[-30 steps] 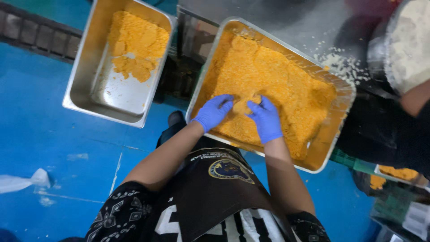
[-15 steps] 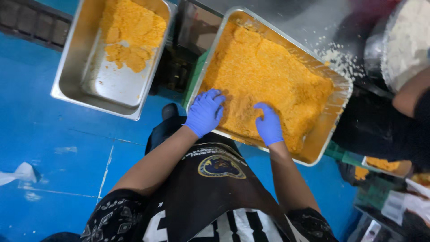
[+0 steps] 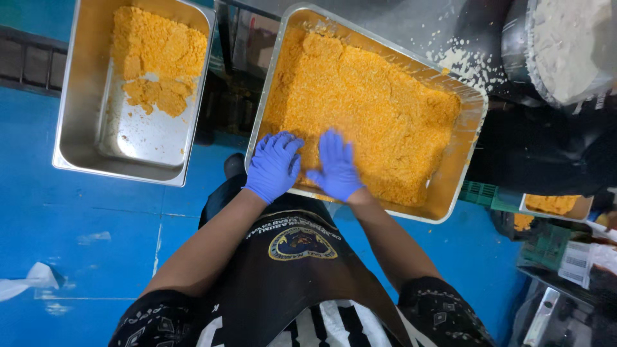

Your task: The person presses orange breading over raw chicken pieces in a large metal tray, coating each piece by hand and spreading crumbs to cover them. They move coated pieces aside, refill the tray with breading, and transfer coated chicken into a smaller tray.

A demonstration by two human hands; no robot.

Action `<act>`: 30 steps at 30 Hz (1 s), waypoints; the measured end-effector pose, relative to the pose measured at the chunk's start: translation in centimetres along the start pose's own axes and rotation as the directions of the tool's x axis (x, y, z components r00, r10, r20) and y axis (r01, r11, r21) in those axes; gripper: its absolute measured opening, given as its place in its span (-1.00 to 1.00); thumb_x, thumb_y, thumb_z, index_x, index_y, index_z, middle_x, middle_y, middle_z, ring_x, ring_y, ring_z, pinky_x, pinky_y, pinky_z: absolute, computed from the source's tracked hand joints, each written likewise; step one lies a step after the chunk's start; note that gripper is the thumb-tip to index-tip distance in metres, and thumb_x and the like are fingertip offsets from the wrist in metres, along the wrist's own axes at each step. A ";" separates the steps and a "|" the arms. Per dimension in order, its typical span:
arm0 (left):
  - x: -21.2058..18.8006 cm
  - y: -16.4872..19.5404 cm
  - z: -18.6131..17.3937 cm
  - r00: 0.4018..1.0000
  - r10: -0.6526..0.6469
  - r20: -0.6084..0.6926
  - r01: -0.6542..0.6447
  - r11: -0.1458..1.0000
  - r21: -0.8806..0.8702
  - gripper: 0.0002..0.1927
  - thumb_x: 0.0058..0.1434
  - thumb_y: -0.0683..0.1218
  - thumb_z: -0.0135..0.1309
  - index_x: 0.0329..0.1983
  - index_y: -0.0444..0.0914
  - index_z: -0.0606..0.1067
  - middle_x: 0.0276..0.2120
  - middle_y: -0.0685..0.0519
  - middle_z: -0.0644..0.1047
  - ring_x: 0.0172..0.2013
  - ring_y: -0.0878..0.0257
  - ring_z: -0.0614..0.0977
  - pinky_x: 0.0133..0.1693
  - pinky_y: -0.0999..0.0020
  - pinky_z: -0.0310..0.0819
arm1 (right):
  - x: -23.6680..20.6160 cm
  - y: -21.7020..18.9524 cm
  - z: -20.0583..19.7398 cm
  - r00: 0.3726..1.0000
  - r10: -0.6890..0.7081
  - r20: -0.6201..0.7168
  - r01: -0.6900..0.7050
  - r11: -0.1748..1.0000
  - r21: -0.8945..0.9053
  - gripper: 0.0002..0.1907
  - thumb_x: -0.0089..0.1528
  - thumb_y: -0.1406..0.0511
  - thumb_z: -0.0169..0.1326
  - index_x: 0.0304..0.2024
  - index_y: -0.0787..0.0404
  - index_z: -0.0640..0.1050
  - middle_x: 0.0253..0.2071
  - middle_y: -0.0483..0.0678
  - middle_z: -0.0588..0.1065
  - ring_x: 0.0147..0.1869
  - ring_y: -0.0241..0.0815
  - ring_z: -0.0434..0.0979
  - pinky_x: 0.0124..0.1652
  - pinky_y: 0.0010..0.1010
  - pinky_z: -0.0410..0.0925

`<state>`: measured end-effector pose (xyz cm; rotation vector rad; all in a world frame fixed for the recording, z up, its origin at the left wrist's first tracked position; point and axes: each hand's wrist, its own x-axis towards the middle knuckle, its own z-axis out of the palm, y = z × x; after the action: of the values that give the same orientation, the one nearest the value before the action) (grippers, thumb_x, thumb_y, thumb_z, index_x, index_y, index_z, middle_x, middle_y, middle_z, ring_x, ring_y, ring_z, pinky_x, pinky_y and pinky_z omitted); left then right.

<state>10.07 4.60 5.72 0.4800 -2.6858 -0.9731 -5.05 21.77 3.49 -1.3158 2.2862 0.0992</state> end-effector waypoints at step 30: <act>0.2 0.7 -0.1 0.998 -0.035 -0.050 0.033 0.999 -0.040 -0.54 0.16 -0.09 0.13 0.17 -0.16 0.46 0.10 -0.07 0.49 0.17 -0.04 0.46 0.19 0.03 0.29 | -1.8 1.6 -5.0 0.805 0.165 -0.571 -0.026 0.970 0.243 -0.35 0.28 0.16 0.19 0.35 0.30 0.39 0.39 0.24 0.31 0.49 0.22 0.25 0.40 -0.03 0.13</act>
<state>9.80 4.95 6.27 0.5362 -2.6168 -1.0072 -7.51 22.54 8.39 -1.2234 2.7672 -0.6062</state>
